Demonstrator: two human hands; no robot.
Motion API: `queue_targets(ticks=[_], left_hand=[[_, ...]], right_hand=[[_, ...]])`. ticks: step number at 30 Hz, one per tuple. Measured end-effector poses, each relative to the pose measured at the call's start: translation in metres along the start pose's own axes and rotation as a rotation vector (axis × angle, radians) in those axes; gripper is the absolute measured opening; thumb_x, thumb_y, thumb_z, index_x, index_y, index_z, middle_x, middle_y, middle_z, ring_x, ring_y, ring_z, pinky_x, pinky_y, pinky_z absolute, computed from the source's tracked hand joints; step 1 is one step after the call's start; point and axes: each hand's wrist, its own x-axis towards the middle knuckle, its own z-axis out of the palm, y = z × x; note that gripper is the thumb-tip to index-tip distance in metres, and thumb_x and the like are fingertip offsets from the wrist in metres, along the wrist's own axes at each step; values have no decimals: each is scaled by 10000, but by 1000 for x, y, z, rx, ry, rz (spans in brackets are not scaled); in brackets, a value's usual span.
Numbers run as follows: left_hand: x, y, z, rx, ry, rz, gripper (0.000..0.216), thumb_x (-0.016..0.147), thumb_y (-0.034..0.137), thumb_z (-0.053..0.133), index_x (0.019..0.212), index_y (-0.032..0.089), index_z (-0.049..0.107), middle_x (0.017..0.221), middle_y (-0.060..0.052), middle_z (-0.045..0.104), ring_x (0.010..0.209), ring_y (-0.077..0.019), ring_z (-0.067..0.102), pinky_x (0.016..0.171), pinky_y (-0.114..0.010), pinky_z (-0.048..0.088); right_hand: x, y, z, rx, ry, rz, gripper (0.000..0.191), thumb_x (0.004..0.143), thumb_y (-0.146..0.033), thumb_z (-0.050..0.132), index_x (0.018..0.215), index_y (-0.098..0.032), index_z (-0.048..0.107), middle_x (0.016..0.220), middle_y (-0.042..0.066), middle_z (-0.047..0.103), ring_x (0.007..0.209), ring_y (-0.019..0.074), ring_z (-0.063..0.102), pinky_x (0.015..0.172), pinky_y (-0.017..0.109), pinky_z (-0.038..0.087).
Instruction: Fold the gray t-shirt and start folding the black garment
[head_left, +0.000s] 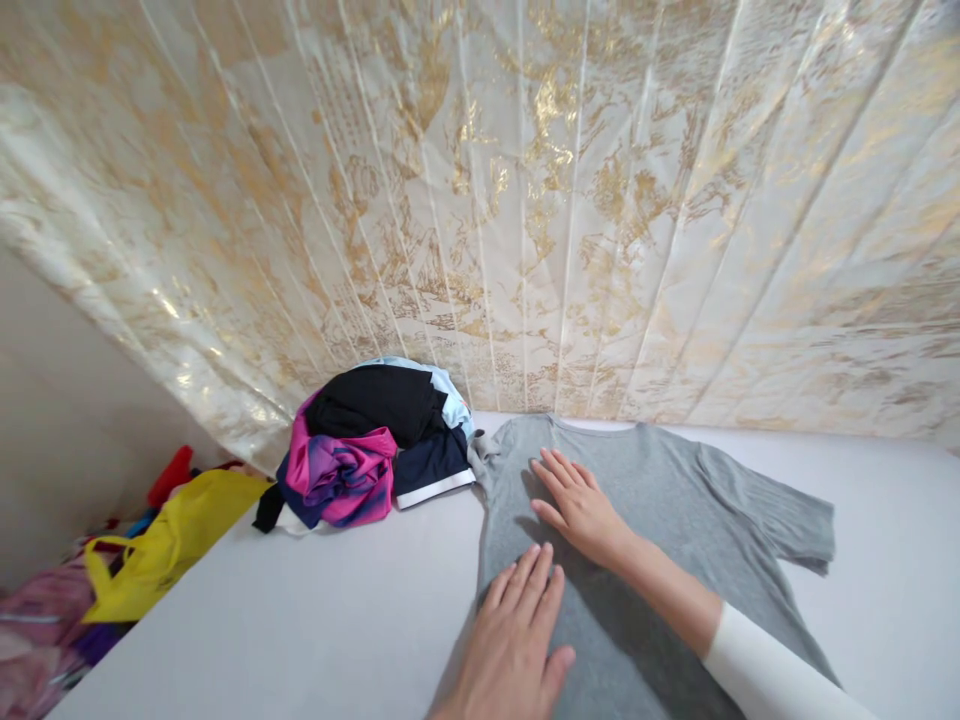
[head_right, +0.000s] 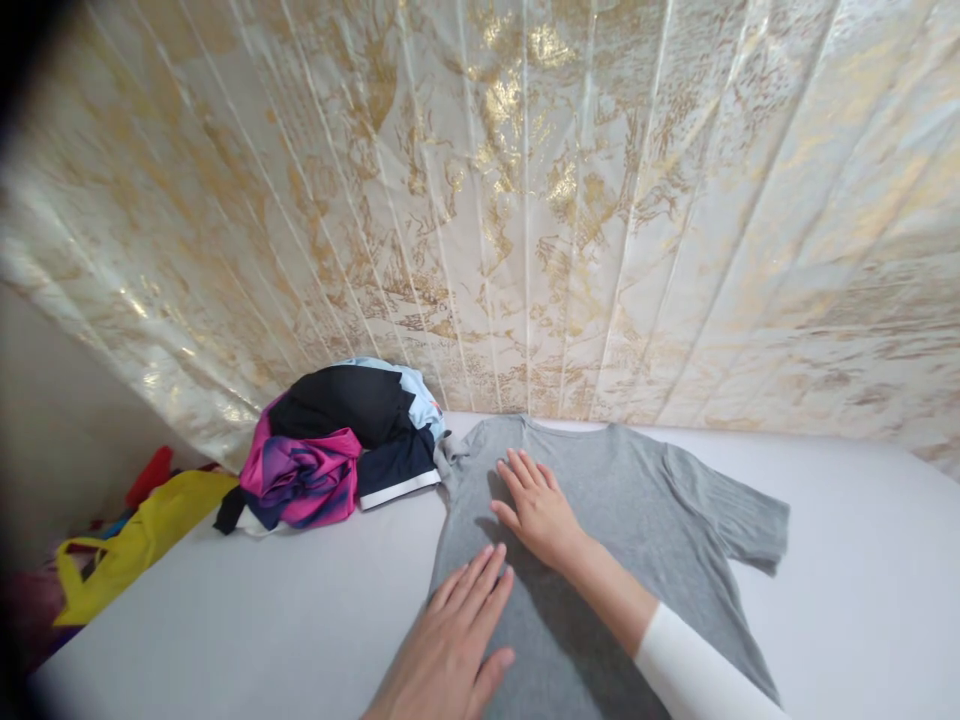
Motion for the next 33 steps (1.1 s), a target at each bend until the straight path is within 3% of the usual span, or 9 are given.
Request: queue_targets(ticks=[3,7,10,12,16,20,26,33], left_hand=[[-8,8,-3,5,36,-133,637,958,417,408,1508,176,195,1563,-73,136,1428,-257,202,1127,-422,306],[-17,14,-5,-2,37,-172,630,963,476,382,1497,175,238,1559,-86,172,1425,-270,209,1131,-460,294],[-18,14,-7,13,43,-173,611,960,472,396,1486,187,272,1556,-93,189,1423,-276,213,1128,-475,294],[-18,14,-8,28,47,-168,614,955,461,413,1485,182,275,1554,-103,194,1424,-278,209,1121,-480,303],[-18,14,-10,57,38,-127,613,946,418,444,1476,156,284,1547,-114,214,1423,-265,215,1112,-473,325],[-18,16,-9,93,49,-88,562,963,365,416,1469,152,294,1546,-109,222,1422,-239,224,1129,-441,302],[-19,13,-2,154,36,-115,611,962,494,382,1465,153,314,1540,-123,238,1423,-278,210,1116,-470,296],[-18,8,-1,166,87,-105,581,963,497,380,1451,183,348,1531,-110,281,1418,-274,233,1100,-470,313]], right_hand=[[-68,2,-5,-16,17,-40,577,956,-520,326,1469,-256,328,1562,54,227,1434,221,198,1124,433,256],[-148,42,1,-117,105,122,649,911,-601,342,1468,-269,332,1540,47,289,1419,253,244,1090,476,316],[-188,72,5,-187,210,249,711,877,-656,326,1461,-253,354,1512,71,347,1380,292,327,1053,519,355],[-207,75,2,-213,260,261,702,878,-645,324,1474,-273,323,1513,64,344,1365,298,353,1036,528,371],[-230,44,-3,-223,244,198,666,897,-580,366,1499,-336,222,1536,14,292,1379,275,331,1061,505,354],[-240,19,-1,-237,206,225,714,869,-627,408,1490,-306,264,1532,24,295,1381,284,329,1050,494,374],[-241,15,-8,-248,116,287,701,875,-645,387,1453,-249,367,1525,43,305,1394,280,301,1082,503,333],[-245,18,-12,-247,143,363,711,868,-661,379,1446,-246,386,1522,67,318,1397,295,291,1094,513,299]])
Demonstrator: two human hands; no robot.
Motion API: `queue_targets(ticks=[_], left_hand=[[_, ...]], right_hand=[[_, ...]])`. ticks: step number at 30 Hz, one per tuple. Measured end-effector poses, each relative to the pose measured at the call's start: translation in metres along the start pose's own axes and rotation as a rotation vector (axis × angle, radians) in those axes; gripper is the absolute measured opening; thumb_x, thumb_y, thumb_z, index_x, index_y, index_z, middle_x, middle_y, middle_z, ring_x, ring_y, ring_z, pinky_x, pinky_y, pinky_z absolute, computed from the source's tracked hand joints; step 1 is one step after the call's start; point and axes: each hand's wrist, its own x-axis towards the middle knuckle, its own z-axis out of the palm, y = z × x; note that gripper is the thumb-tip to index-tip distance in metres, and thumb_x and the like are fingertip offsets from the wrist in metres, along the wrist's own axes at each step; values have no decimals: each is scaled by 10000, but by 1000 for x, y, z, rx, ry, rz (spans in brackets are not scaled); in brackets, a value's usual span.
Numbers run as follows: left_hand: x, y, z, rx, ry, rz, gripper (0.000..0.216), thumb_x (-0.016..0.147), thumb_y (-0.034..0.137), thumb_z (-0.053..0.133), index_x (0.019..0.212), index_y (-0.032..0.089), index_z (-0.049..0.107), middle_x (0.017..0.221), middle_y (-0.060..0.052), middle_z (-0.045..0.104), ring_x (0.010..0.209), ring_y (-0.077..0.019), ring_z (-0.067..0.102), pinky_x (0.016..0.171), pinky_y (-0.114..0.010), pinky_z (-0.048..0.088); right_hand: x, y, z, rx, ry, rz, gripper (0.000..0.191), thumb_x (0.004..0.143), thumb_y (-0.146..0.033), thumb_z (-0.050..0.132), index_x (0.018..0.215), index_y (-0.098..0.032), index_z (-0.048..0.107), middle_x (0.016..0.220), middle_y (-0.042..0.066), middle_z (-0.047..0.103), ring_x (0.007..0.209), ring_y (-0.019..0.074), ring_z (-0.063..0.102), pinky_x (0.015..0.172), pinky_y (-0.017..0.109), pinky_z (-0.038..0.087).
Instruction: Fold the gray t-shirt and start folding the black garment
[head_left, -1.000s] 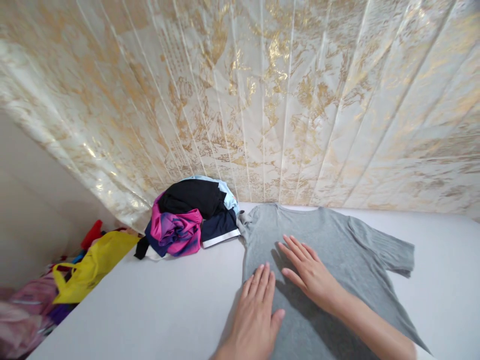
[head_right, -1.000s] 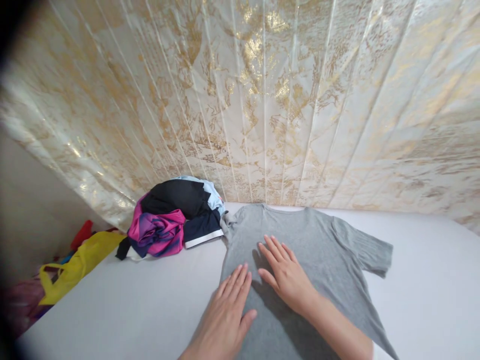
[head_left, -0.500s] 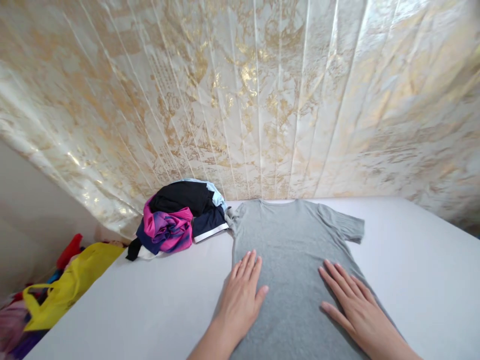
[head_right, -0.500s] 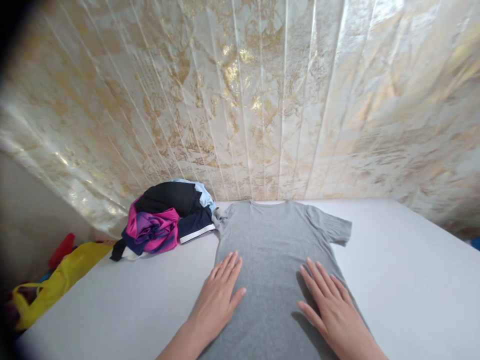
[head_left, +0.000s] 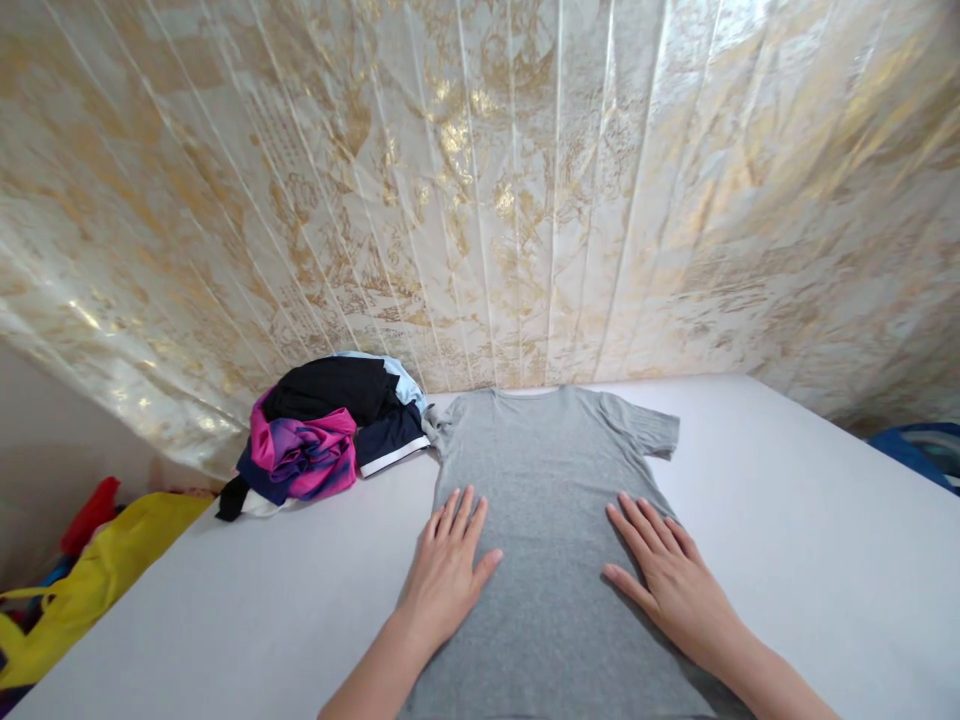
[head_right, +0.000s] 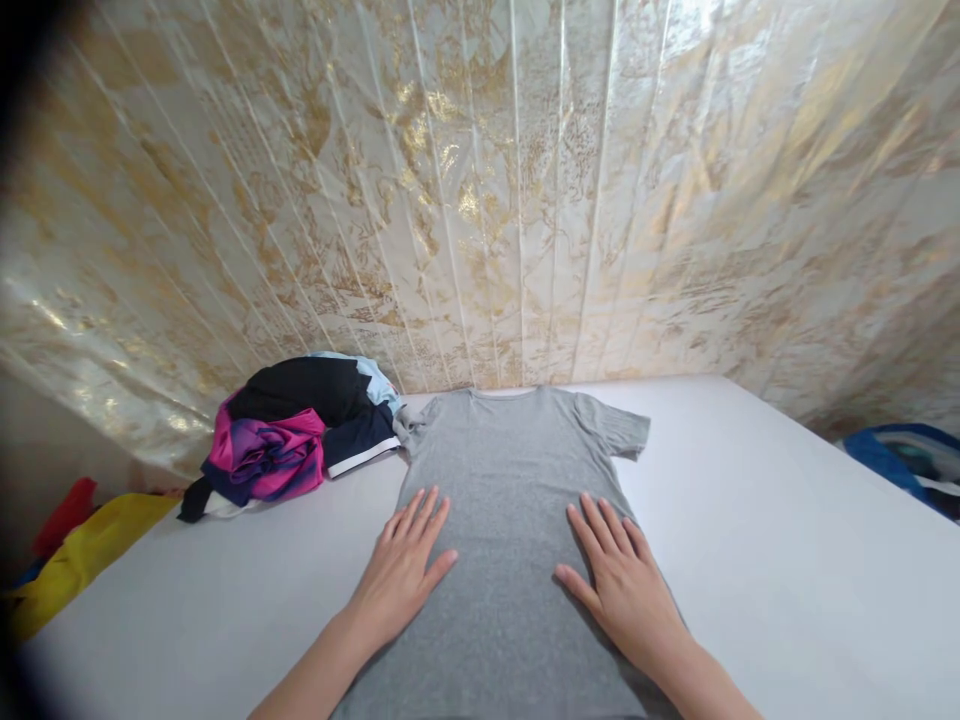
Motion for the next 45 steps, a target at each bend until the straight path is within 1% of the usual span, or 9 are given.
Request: queue_targets(ticks=[5,11,18,25,28,31,34,38,45], left_hand=[[1,6,-10,-46,99,46,477,1000,362,333,1440,178,353,1509,-109,336,1402,-232,282,1091,-434,331],[-25,1,-13,-60,58,92,474,1005,309,326,1462,186,298,1531,-77,299,1413,-191,253,1103,-393,316],[-41,-28,-11,-117,24,45,481,1018,349,283,1475,202,269,1528,-73,304,1421,-162,230,1119,-396,286],[-44,-15,-9,29,19,13,506,975,356,403,1445,181,339,1519,-99,317,1401,-231,286,1092,-429,333],[-44,-13,-17,98,-5,-37,536,925,404,496,1394,156,426,1491,-147,355,1371,-302,337,1065,-478,360],[-32,-5,-31,92,-34,-25,548,917,380,514,1400,140,415,1502,-158,328,1382,-308,313,1078,-482,343],[-8,16,-37,1,-109,142,553,948,353,469,1449,169,327,1538,-106,265,1410,-248,261,1106,-432,317],[17,44,-25,-127,-182,376,550,977,423,400,1470,213,275,1561,-63,212,1433,-210,193,1125,-411,277],[16,53,-20,-168,-227,445,540,983,333,402,1479,190,242,1556,-83,219,1433,-217,193,1118,-424,256]], right_hand=[[-8,-41,-21,113,-4,-153,645,930,-547,374,1486,-234,287,1541,82,272,1408,266,271,1111,503,272],[-16,-104,-36,299,-225,-433,682,931,-554,391,1507,-245,198,1561,77,185,1428,269,211,1126,477,269],[-8,-106,-37,363,-316,-386,696,912,-577,415,1497,-249,232,1557,75,191,1429,294,193,1126,527,261],[38,-112,-52,396,-395,-392,653,936,-516,402,1482,-175,291,1553,101,180,1435,279,160,1149,528,203],[51,-97,-55,412,-477,-411,674,920,-569,399,1473,-191,320,1549,101,200,1428,284,185,1135,521,241],[57,-62,-48,417,-410,-366,650,940,-573,338,1491,-236,270,1557,88,183,1431,262,180,1126,523,255],[60,-15,-29,339,-281,-258,632,947,-564,313,1487,-237,285,1555,94,212,1427,253,201,1121,512,272],[60,38,-4,185,-174,-147,661,919,-608,337,1453,-219,368,1532,113,290,1409,272,258,1106,505,307],[58,68,-6,77,-129,-133,685,931,-608,297,1448,-164,363,1529,133,293,1421,251,228,1105,475,318]])
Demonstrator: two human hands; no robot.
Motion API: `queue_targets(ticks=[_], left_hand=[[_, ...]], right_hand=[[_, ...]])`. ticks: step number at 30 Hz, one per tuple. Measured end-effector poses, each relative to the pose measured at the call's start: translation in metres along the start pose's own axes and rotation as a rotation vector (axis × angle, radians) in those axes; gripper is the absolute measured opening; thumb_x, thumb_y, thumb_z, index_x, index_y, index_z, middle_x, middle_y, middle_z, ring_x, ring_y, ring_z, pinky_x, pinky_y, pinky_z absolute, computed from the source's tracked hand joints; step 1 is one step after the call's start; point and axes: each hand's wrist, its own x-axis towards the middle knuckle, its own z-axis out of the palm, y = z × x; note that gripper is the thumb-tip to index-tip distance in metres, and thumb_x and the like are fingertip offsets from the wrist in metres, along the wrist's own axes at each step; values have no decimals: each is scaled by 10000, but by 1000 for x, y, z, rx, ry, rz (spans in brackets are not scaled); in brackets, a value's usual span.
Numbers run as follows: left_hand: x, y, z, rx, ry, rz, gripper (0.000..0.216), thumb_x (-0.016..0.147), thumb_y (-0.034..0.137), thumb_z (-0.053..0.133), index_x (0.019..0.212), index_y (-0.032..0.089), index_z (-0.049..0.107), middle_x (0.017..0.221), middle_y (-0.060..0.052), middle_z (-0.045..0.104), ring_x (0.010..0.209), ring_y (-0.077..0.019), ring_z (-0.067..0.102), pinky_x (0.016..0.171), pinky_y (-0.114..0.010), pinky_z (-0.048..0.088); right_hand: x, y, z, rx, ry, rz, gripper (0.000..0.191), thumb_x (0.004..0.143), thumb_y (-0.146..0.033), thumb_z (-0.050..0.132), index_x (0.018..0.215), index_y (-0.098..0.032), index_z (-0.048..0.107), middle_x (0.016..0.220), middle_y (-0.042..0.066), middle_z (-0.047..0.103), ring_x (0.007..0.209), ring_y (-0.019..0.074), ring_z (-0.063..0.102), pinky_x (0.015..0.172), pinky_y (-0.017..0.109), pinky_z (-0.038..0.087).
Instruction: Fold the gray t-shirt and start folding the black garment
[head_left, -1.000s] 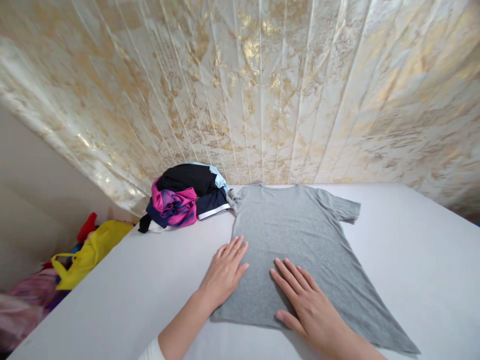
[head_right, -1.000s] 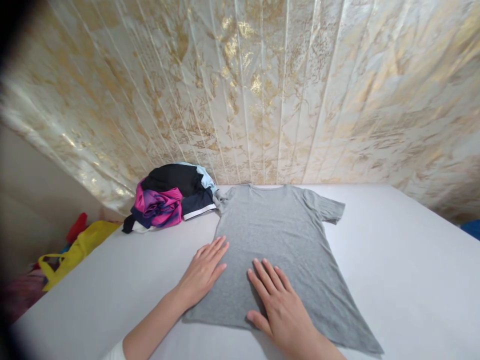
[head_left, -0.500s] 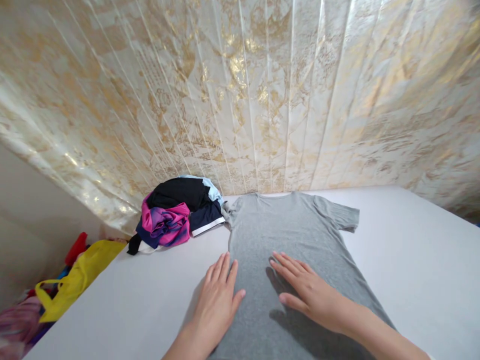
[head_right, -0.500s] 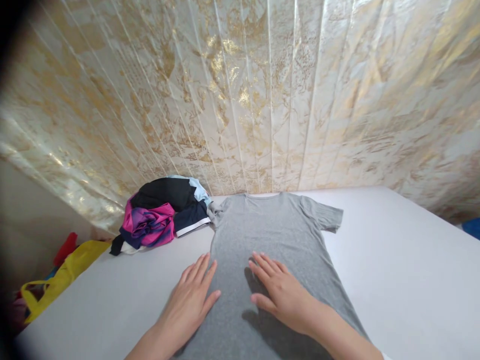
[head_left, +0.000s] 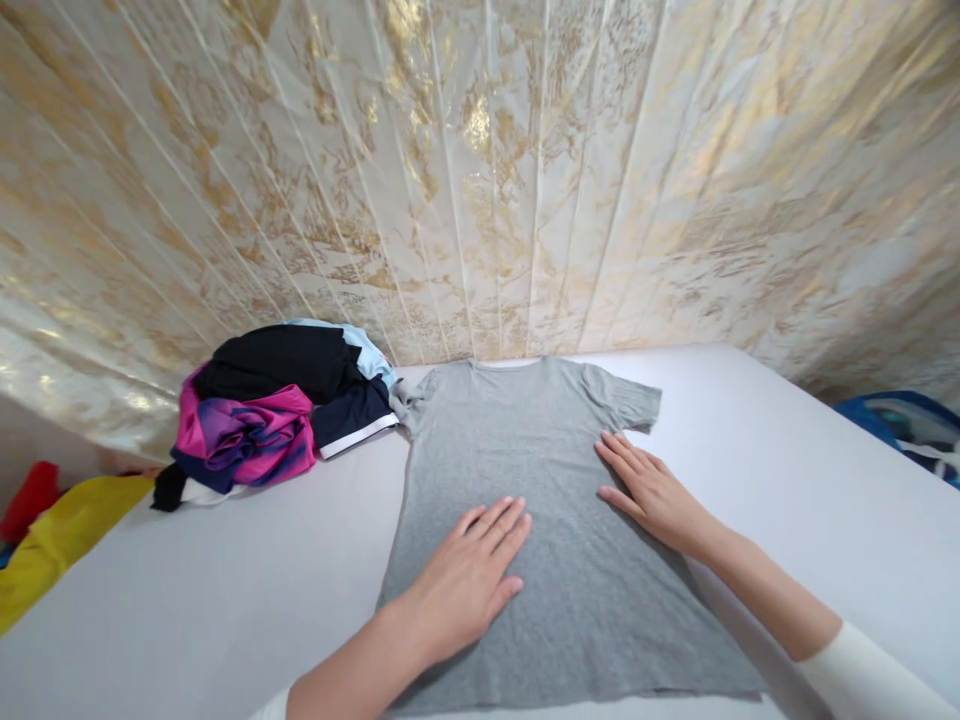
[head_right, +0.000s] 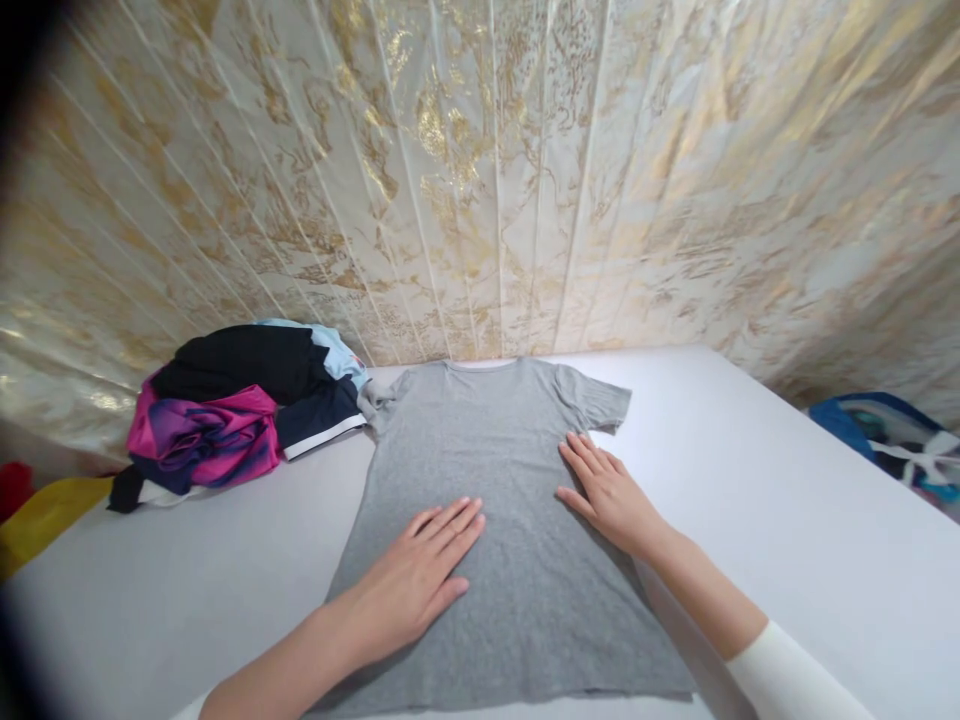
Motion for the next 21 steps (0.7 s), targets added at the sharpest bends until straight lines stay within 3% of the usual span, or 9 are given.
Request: queue_targets(ticks=[5,9,16,19,21], left_hand=[[19,36,-11,-49,24,294,420,1010,283,316,1416,185,363,1538,-40,291,1432,-167,188,1124,-347,231],[33,60,-2,-111,5,461,416,1021,333,286,1386,165,396,1520,-33,332,1419,-175,228,1121,-344,227],[27,61,7,-248,-14,471,439,1010,377,327,1403,187,376,1503,-58,363,1417,-181,237,1114,-382,250],[29,67,2,-290,9,431,375,975,381,439,1304,205,477,1424,-53,468,1330,-199,379,1048,-333,317],[35,74,1,-279,25,360,295,926,393,537,1155,210,567,1264,-47,575,1161,-202,509,945,-307,379]], right_hand=[[4,-13,-5,14,48,-50,620,950,-542,329,1462,-192,332,1525,137,306,1411,245,264,1106,482,305],[8,-27,-7,76,3,-121,575,966,-500,326,1462,-210,332,1536,109,295,1412,221,264,1118,435,299],[15,-9,-1,6,6,-6,605,955,-536,320,1449,-187,356,1523,134,316,1407,245,273,1120,466,275],[13,-15,-2,20,-1,-51,615,949,-549,331,1446,-188,358,1524,135,313,1411,240,263,1126,465,266],[11,-22,-2,43,-2,-76,621,949,-551,334,1447,-182,354,1532,135,296,1417,233,248,1129,455,266]])
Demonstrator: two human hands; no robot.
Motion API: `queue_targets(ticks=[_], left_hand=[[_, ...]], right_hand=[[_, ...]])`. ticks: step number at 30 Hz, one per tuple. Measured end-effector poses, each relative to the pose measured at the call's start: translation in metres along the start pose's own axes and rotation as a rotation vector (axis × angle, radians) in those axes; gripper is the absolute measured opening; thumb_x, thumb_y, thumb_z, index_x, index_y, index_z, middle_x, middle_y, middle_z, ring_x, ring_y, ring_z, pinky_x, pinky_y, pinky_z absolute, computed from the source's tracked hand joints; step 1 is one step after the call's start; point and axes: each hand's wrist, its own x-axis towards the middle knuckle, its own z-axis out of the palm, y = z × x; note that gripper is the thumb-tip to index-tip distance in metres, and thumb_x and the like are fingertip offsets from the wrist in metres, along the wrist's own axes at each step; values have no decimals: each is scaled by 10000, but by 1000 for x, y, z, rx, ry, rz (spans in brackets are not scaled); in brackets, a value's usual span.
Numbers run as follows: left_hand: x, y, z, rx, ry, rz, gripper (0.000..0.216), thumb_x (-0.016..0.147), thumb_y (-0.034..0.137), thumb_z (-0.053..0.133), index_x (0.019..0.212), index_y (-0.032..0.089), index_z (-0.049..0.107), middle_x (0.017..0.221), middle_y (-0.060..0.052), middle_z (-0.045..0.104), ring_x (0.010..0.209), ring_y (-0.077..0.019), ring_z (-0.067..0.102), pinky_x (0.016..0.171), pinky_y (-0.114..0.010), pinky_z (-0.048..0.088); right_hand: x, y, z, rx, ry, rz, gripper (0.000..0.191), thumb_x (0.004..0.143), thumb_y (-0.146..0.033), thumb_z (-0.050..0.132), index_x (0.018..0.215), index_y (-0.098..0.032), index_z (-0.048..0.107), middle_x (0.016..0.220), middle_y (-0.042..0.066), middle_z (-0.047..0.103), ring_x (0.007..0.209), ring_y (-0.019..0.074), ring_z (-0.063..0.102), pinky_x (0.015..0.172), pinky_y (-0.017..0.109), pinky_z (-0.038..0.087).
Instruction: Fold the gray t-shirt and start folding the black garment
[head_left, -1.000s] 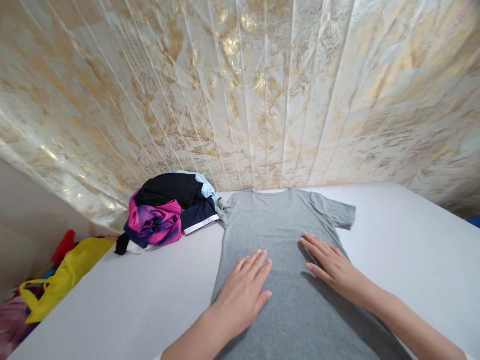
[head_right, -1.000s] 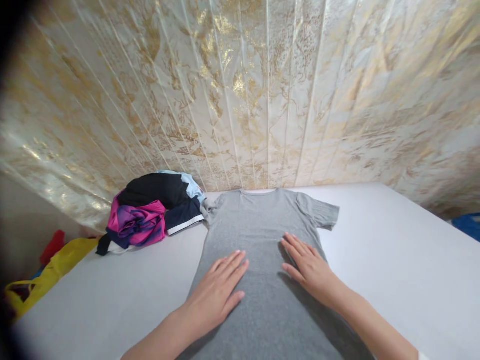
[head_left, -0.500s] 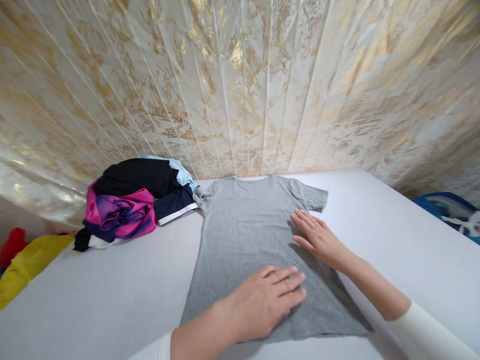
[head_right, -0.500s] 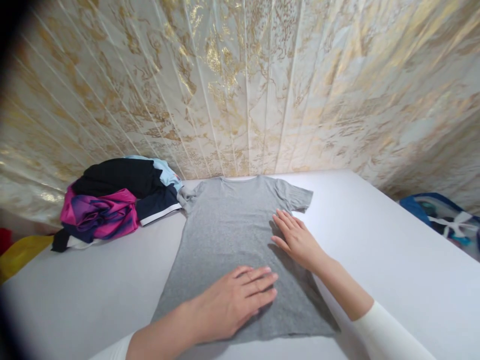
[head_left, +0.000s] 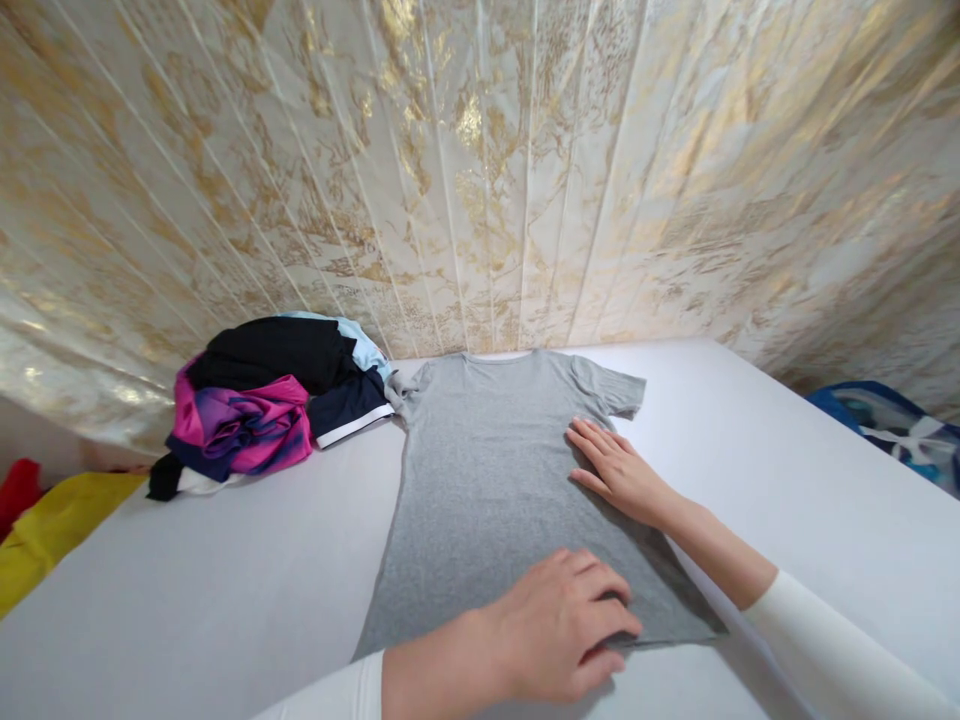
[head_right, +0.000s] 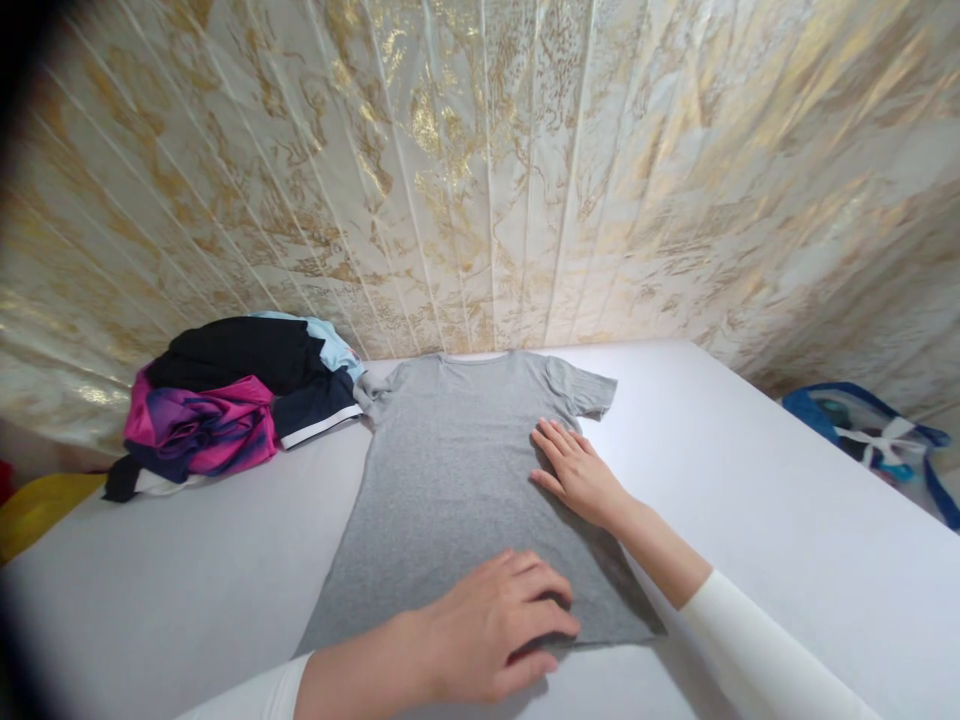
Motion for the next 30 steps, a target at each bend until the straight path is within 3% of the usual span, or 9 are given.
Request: queue_targets(ticks=[5,10,15,19,22,25,30], left_hand=[[27,6,16,107,31,-105,287,818,450,658,907,187,586,921,-15,611,866,-188,559,700,-292,402],[36,9,31,145,54,-63,146,876,320,583,837,182,560,860,6,613,787,-158,557,666,-291,372],[33,2,21,127,0,32,205,922,382,523,864,200,598,860,15,631,790,-152,566,666,-293,373],[37,-16,4,191,20,168,217,958,336,456,1049,202,602,1125,6,637,1011,-157,562,801,-305,399],[42,-26,2,298,53,271,343,977,371,402,1228,179,535,1394,-18,489,1266,-162,425,943,-293,368],[45,-31,12,401,73,345,425,1001,436,303,1277,199,522,1451,-20,427,1328,-156,363,980,-275,350],[48,-40,42,489,182,378,382,1011,315,279,1277,268,548,1449,17,440,1322,-151,392,950,-256,392]], right_hand=[[0,-7,2,33,8,-3,611,953,-539,341,1448,-181,351,1530,140,299,1413,235,258,1125,458,277],[0,-7,2,31,-11,17,642,949,-562,324,1443,-154,358,1531,151,290,1417,242,246,1121,458,287],[1,5,-5,67,-26,-3,619,953,-551,317,1455,-190,338,1538,126,284,1416,243,250,1114,459,300],[7,35,-26,100,54,74,552,972,-450,285,1469,-212,303,1523,112,324,1393,252,307,1101,467,330],[11,54,-34,141,79,157,524,964,-377,286,1462,-219,310,1420,105,489,1284,258,479,1043,445,416],[17,64,-25,166,44,152,494,962,-348,264,1421,-209,384,1384,100,530,1260,244,506,1033,426,432],[37,94,4,3,25,191,514,955,-417,278,1365,-179,474,1480,135,398,1370,274,351,1081,487,352]])
